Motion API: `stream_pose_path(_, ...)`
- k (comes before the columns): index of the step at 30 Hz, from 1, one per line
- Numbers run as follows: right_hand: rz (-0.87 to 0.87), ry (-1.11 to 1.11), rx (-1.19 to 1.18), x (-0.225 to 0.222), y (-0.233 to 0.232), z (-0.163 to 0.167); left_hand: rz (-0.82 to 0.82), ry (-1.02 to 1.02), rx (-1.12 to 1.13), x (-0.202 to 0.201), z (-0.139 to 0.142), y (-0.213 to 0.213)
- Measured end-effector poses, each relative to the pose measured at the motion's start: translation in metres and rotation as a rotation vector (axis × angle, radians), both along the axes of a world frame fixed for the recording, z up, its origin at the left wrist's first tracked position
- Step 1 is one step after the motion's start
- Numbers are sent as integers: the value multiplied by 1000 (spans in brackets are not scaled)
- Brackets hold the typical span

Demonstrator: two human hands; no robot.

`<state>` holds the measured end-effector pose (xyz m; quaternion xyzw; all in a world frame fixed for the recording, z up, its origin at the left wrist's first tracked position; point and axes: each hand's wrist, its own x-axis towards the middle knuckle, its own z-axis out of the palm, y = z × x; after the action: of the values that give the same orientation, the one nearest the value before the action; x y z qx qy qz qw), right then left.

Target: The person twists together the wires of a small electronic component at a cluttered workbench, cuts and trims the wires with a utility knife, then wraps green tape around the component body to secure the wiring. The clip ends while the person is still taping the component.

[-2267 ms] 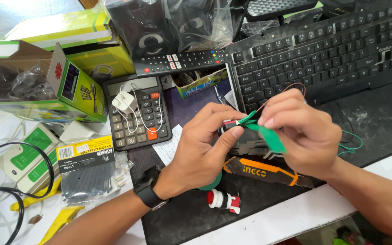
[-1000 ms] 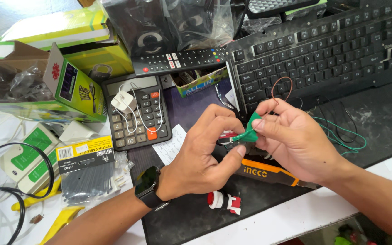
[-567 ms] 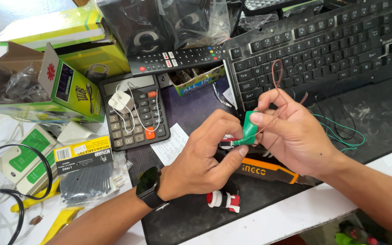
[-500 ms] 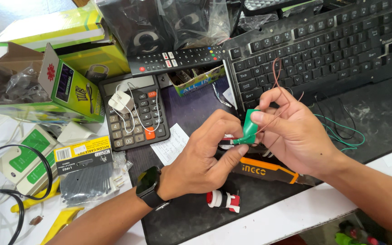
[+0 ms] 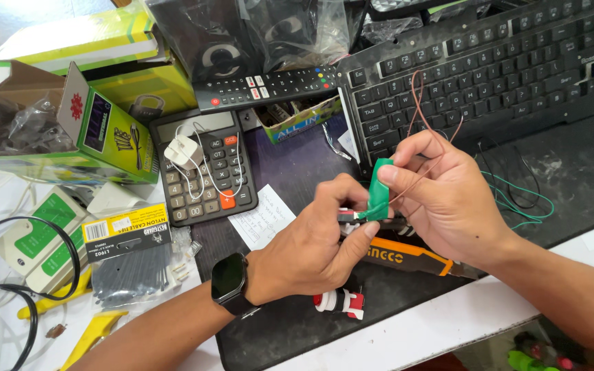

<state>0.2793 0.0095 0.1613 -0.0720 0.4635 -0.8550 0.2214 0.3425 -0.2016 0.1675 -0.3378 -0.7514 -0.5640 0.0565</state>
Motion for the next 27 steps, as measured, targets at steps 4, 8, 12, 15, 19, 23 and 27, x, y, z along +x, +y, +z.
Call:
stream_pose_path(4, 10, 4, 29, 0, -1, -1, -14, 40, -36, 0, 6, -4)
stream_pose_path(8, -16, 99, 142, 0, -5, -6, 28, 85, -101, 0, 11, -4)
stream_pose_path(12, -29, 275, 297, -2, -6, -8, 48, 90, -119, 0, 13, -5)
stream_pose_path(15, -74, 415, 449, -6, -2, 0, 73, 144, -141, 0, 13, -6)
stream_pose_path(19, -125, 1009, 582, -8, 9, 20, 157, 204, -147, -4, 14, -5)
stream_pose_path(23, -35, 1254, 610, -6, 8, 32, 163, 116, -137, -9, 15, -7)
stream_pose_path(27, -84, 1273, 646, -2, 0, 31, 146, 44, -146, -7, 16, -11)
